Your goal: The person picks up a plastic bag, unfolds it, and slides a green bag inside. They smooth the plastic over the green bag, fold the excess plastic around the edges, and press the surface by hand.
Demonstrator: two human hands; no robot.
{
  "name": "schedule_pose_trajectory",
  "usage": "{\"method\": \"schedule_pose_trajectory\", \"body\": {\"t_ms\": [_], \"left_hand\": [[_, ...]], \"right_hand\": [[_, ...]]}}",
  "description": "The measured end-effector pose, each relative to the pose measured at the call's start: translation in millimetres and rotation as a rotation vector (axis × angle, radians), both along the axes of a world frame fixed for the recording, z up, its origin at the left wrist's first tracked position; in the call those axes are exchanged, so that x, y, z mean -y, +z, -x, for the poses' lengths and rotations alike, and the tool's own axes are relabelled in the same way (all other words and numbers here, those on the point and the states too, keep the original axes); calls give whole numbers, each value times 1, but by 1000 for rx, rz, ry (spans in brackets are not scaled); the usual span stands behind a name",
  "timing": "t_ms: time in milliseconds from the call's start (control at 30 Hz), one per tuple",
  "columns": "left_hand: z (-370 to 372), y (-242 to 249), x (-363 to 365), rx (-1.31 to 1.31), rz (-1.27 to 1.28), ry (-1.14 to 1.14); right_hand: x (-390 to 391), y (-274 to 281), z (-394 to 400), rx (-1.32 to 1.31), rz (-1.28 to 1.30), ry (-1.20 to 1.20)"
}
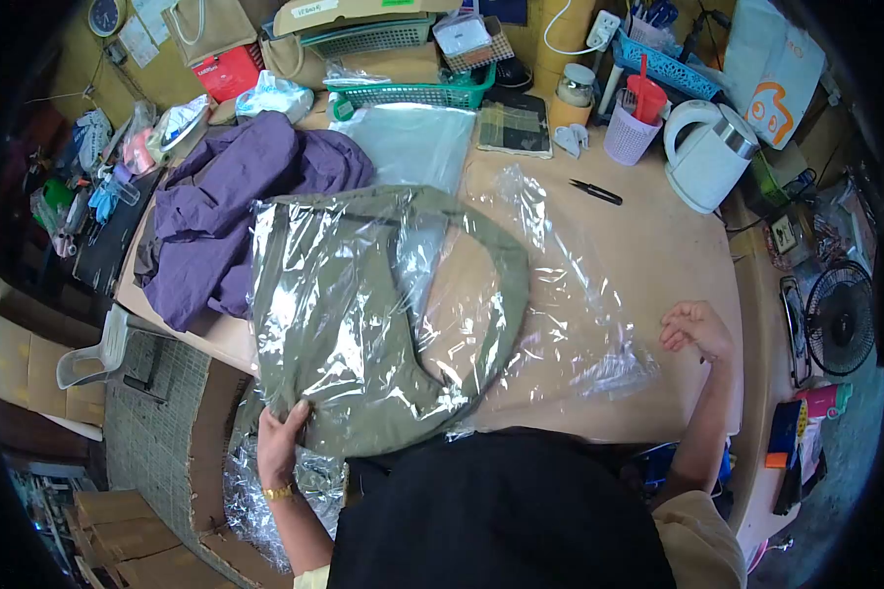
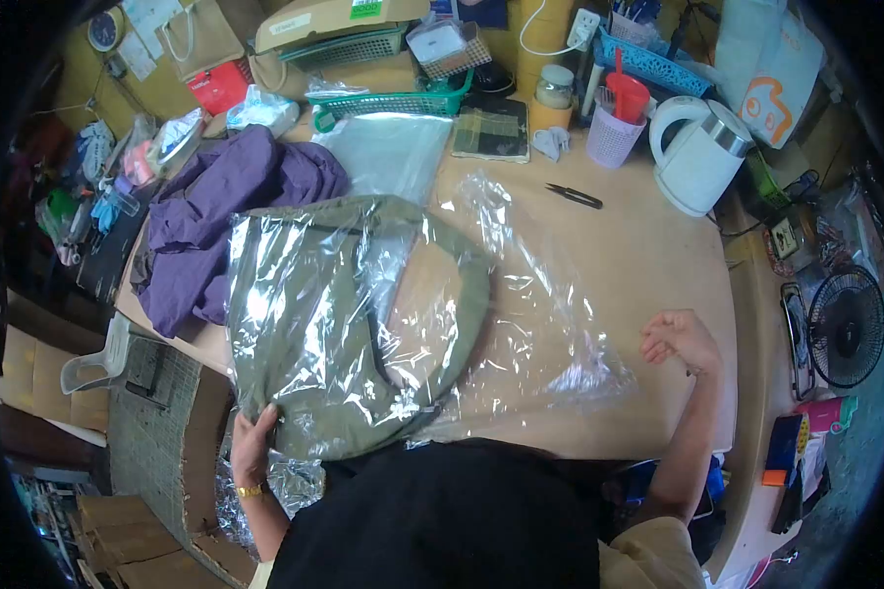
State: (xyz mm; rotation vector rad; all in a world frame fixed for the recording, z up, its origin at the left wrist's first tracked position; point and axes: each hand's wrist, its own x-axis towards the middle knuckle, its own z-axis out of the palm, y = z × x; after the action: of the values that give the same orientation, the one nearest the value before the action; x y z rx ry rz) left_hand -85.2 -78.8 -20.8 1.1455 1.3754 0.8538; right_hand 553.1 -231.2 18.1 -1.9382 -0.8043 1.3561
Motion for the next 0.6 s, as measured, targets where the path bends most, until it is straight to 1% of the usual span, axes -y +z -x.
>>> {"method": "schedule_pose_trajectory", "body": {"t_ms": [33,67,100,133,167,233,267,300,333,400,467,567,600], "left_hand": [[7,-1,1,1,0,1],[14,-3,1,215,35,32],[17,-4,1,427,71,61],[10,-6,-3,363,38,65],[-2,-6,-5,362,35,65],[-23,-6,-6,258,-33,50],[-31,-6,-8,234,-50,40],[-42,-2,-5,273,-106,92],[-43,6,-6,224,-121,98],[-47,11,-5,173,-127,106],[-59,13,-4,89,-156,25],[-83,27,-14,-124,-308,-30],[-84,25,-19,-120,-305,-33]], "right_hand": [[-5,4,-2,23,-60,-50],[-11,9,-4,47,-121,-99],[-19,9,1,48,-122,-97],[-38,22,32,157,-122,11],[-54,29,63,264,-122,120],[-74,-7,107,649,-648,462],[-76,-7,107,644,-650,462],[-80,-7,104,530,-471,319],[-83,-7,98,416,-291,178],[-67,18,55,273,-329,-165],[-43,14,23,407,-521,-199],[-2,7,-11,392,-484,-214],[5,3,-13,397,-481,-216]]}}
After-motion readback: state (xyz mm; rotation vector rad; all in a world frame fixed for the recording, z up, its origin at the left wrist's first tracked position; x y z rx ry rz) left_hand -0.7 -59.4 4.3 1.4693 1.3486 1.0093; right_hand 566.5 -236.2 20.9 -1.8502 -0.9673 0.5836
